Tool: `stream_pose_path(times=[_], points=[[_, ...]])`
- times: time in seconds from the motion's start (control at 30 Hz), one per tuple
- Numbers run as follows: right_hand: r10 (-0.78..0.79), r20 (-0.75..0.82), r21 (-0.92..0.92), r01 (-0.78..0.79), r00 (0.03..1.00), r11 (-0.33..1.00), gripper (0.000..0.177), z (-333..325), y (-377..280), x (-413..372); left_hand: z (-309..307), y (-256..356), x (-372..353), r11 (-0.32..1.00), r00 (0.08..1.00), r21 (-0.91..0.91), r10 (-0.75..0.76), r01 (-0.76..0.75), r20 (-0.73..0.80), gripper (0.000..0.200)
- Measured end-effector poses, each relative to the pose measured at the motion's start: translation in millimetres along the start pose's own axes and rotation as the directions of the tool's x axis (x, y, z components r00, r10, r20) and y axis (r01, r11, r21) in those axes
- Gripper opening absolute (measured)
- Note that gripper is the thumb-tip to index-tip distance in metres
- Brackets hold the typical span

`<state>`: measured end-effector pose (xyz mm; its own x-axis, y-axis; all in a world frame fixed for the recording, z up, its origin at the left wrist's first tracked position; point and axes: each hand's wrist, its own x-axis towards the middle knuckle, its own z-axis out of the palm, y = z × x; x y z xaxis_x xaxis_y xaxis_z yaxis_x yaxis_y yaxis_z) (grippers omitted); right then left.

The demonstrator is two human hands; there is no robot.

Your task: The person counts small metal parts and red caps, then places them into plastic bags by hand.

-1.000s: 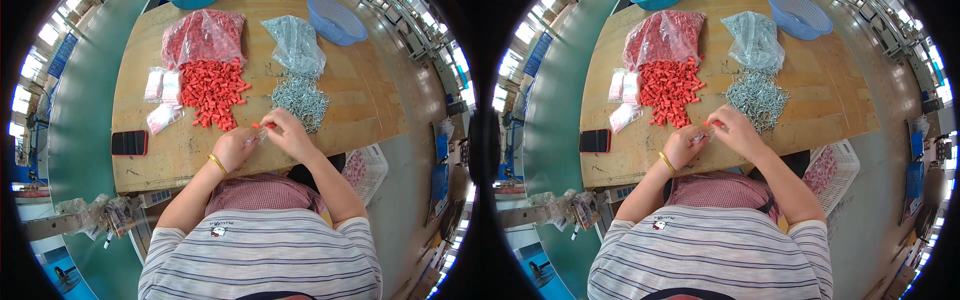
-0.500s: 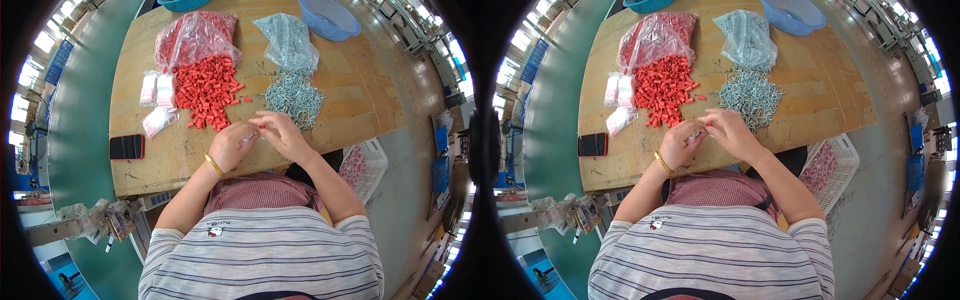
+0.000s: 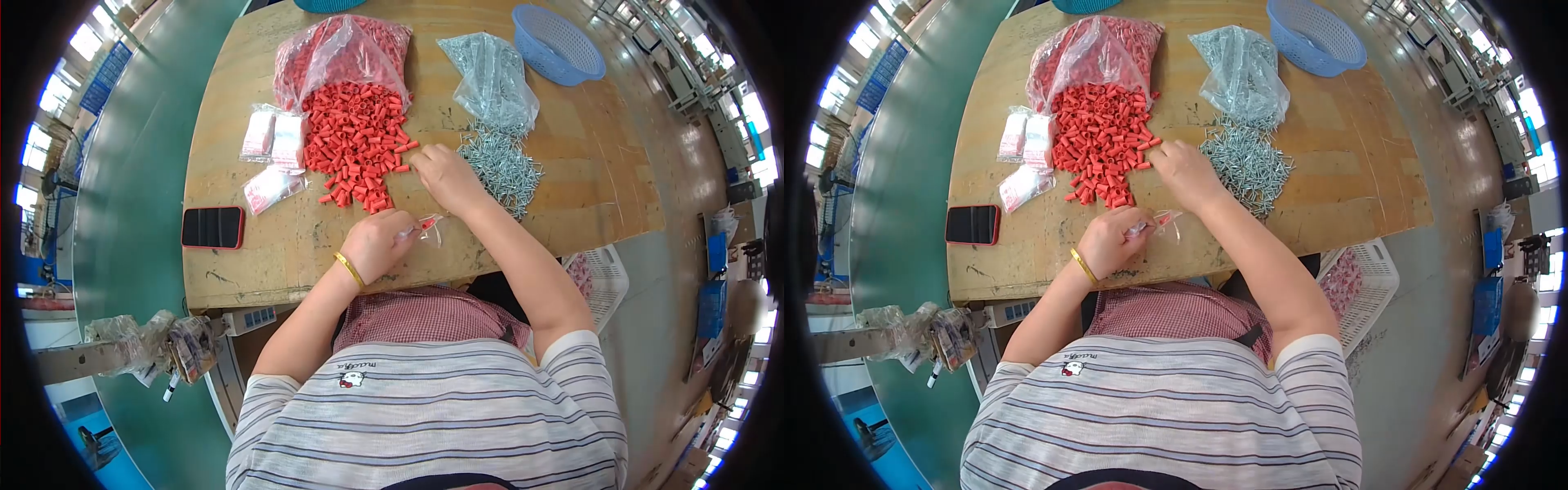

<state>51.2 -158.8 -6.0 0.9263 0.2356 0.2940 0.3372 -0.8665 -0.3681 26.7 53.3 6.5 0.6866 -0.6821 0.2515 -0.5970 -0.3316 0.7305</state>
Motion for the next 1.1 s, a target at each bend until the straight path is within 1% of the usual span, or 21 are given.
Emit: stream_pose_path(times=[0.07, 0.1, 0.13, 0.17, 0.27, 0.3, 0.33, 0.4, 0.43, 0.5, 0.53, 0.57, 0.63, 0.73, 0.83, 0.93, 1.03, 1.1], points=[[0.035, -0.010, 0.133, -0.034, 0.999, 0.991, 0.018, -2.8, -5.0, -3.3, -2.3, 0.2, -0.7, 1.000, 1.000, -0.011, -0.020, 0.020, -0.012, 0.009], [0.112, 0.020, 0.312, -0.112, 0.994, 0.943, 0.016, -20.8, -19.3, -8.0, -2.5, -0.3, -1.0, 0.999, 0.999, -0.010, -0.035, 0.035, -0.014, 0.009], [0.183, 0.065, 0.477, -0.192, 0.981, 0.858, 0.015, -34.2, -30.3, -15.2, -2.3, -0.6, -1.1, 0.999, 0.999, -0.010, -0.049, 0.049, -0.014, 0.009], [0.217, 0.068, 0.582, -0.216, 0.974, 0.784, 0.012, -39.9, -34.7, -25.3, -1.9, -0.7, -0.7, 0.999, 0.999, -0.024, -0.041, 0.040, -0.020, 0.009], [0.153, 0.005, 0.521, -0.133, 0.988, 0.843, 0.012, -45.6, -40.6, -55.3, 1.6, 2.0, 3.8, 0.999, 0.999, -0.050, -0.015, 0.013, -0.033, 0.009], [0.069, -0.048, 0.435, -0.041, 0.996, 0.900, 0.012, -43.9, -37.3, -60.6, 3.2, 5.0, 6.3, 0.999, 0.999, -0.048, -0.010, 0.008, -0.038, 0.009], [-0.006, -0.094, 0.371, 0.041, 0.996, 0.928, 0.011, -44.3, -35.1, -64.3, 4.8, 7.5, 8.0, 0.999, 0.999, -0.046, -0.005, 0.003, -0.042, 0.009], [-0.162, -0.170, 0.227, 0.198, 0.972, 0.953, 0.011, -46.2, -30.5, -71.3, 7.4, 10.4, 10.1, 0.999, 0.999, -0.025, 0.038, -0.039, -0.012, 0.009], [-0.066, -0.203, 0.279, 0.122, 0.977, 0.952, 0.011, -47.7, -25.2, -75.0, 8.6, 11.4, 10.8, 0.998, 0.998, -0.015, 0.060, -0.060, 0.004, 0.009], [0.128, -0.252, 0.387, -0.022, 0.959, 0.922, 0.010, -54.4, -8.7, -81.4, 11.2, 12.9, 11.4, 0.996, 0.997, -0.064, 0.068, -0.065, 0.041, 0.009], [0.171, -0.207, 0.343, -0.093, 0.963, 0.935, 0.010, -62.1, -2.6, -83.6, 12.5, 13.7, 10.7, 0.994, 0.996, -0.089, 0.071, -0.065, 0.057, 0.009], [0.215, -0.165, 0.296, -0.159, 0.963, 0.942, 0.010, -72.5, 2.5, -84.4, 13.7, 13.7, 9.5, 0.997, 0.996, -0.040, 0.065, -0.062, 0.067, 0.010], [0.166, -0.127, 0.154, -0.146, 0.978, 0.977, 0.010, -71.4, 9.8, -86.1, 15.3, 12.6, 9.3, 0.996, 0.995, 0.063, 0.054, -0.060, 0.080, 0.010], [0.083, -0.062, -0.031, -0.085, 0.995, 0.996, 0.008, -62.3, 6.5, -83.2, 15.6, 15.4, 9.9, 0.999, 0.994, -0.020, 0.049, -0.047, 0.096, 0.011], [0.005, 0.003, -0.164, -0.004, 1.000, 0.986, 0.009, -50.4, 5.5, -72.6, 17.5, 12.8, 7.5, 0.999, 0.995, -0.030, 0.041, -0.039, 0.087, 0.011], [-0.037, 0.066, -0.315, 0.056, 0.997, 0.948, 0.009, -38.3, 7.7, -61.7, 14.0, 16.2, 5.5, 0.998, 0.995, -0.056, 0.036, -0.030, 0.095, 0.011], [-0.090, 0.152, -0.505, 0.156, 0.984, 0.849, 0.008, -33.9, -2.0, -53.3, 13.1, 15.5, 3.0, 0.999, 0.995, -0.045, 0.026, -0.022, 0.096, 0.012], [-0.018, 0.253, -0.601, 0.172, 0.967, 0.781, 0.006, -29.8, -10.5, -46.3, 13.3, 15.9, 3.6, 0.999, 0.994, -0.039, 0.018, -0.014, 0.103, 0.012]])
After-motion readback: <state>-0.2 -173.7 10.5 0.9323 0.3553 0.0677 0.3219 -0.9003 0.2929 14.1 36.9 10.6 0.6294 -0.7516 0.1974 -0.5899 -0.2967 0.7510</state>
